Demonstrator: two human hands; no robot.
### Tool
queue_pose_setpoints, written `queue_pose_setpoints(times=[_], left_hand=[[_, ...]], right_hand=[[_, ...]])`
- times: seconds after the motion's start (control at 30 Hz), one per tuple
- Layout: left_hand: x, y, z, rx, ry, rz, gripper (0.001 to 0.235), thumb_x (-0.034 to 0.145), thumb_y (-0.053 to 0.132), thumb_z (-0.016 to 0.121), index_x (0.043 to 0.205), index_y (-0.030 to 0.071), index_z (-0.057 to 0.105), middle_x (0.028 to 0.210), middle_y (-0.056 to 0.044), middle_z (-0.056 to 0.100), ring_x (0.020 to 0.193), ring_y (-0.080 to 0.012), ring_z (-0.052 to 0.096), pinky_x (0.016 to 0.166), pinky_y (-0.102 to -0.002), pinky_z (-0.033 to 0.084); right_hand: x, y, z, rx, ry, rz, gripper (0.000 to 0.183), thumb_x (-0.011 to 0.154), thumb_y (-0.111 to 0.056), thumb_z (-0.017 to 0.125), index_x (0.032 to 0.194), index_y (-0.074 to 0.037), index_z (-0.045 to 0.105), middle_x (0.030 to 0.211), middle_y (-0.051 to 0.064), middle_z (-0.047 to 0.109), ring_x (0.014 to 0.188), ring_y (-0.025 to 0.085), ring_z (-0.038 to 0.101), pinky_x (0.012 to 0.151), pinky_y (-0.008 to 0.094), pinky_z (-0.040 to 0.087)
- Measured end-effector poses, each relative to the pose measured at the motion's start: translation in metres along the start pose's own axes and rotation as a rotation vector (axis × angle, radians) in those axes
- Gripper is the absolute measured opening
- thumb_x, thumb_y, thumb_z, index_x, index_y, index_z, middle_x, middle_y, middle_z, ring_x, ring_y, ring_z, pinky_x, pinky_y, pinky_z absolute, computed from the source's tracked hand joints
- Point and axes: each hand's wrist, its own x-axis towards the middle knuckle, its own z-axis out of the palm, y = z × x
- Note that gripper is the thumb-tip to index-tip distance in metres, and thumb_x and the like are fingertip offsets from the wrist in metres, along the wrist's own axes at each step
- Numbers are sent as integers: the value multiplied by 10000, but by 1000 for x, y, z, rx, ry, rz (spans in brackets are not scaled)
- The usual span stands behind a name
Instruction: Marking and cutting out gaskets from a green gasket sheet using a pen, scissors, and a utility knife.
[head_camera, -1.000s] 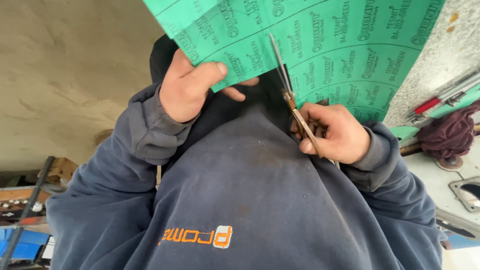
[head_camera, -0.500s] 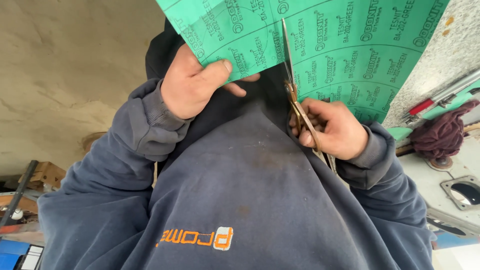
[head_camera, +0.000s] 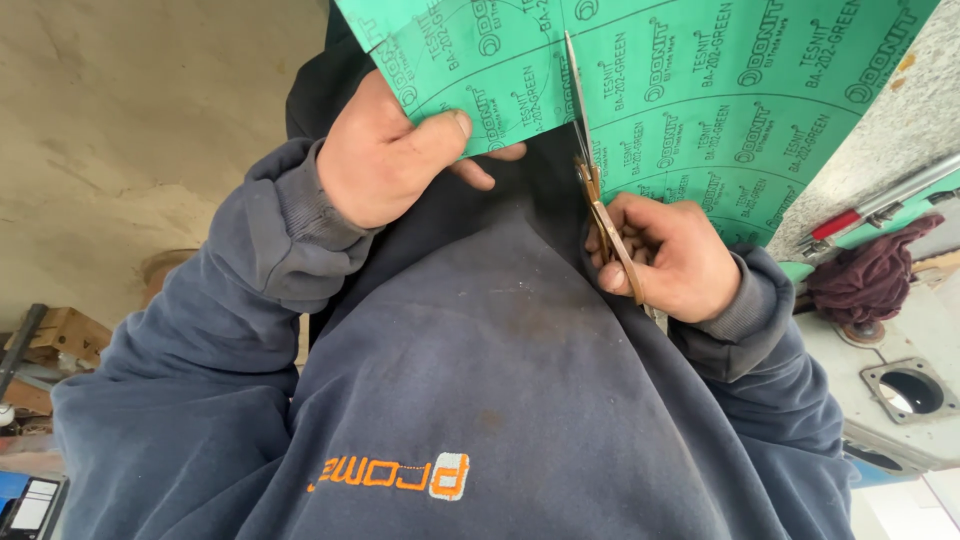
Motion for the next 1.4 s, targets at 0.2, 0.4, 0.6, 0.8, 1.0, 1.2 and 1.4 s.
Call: queue_pose_setpoints(times=[0.2,0.4,0.6,0.8,1.0,1.2,1.4], left_hand=[[1,1,-1,29,-20,14,323,1125,97,452,1411,-6,561,1295,-143,697,1166,-265,745,868,-368,679],[1,-2,-1,13,-14,10,334,1114,90,442,1413,-2,558,1297,-142,696,1168,-267,747,871,-372,683],[2,-1,0,27,-19,7,335,1117,76,432,1419,2,557,1302,-140,696,1177,-271,747,879,-373,682],[3,2,0,36,-22,-6,339,1108,64,427,1419,6,547,1302,-133,694,1171,-266,750,867,-365,683],[3,2,1,35,-16,-4,336,1105,53,417,1404,2,562,1289,-135,699,1169,-264,750,867,-366,683],[3,3,0,39,-18,-6,340,1099,51,412,1399,3,565,1283,-133,699,1170,-255,750,867,-365,686],[4,4,-1,43,-36,7,334,1111,59,413,1406,8,562,1295,-128,696,1178,-249,743,878,-362,680]], right_hand=[[-1,4,3,-3,11,2,369,835,-308,824,1024,-37,660,777,-18,697,618,18,558,537,196,455],[-1,7,3,-11,11,-14,384,838,-328,823,1034,-42,659,783,-26,690,621,10,558,541,190,457],[-1,11,5,-6,16,-35,393,836,-334,827,1025,-38,650,768,-25,686,614,13,543,534,194,446],[-1,13,5,-2,25,-47,360,849,-295,825,1020,-36,643,764,-29,679,628,15,552,552,197,452],[-3,16,8,-5,49,-17,301,860,-220,825,1012,-34,644,731,-34,655,630,15,556,558,200,453],[-4,19,10,6,70,2,281,854,-182,830,1009,-32,650,724,-46,634,636,12,549,561,199,452],[-5,24,13,10,99,1,271,856,-167,834,1001,-26,653,740,-42,630,647,15,538,570,202,452]])
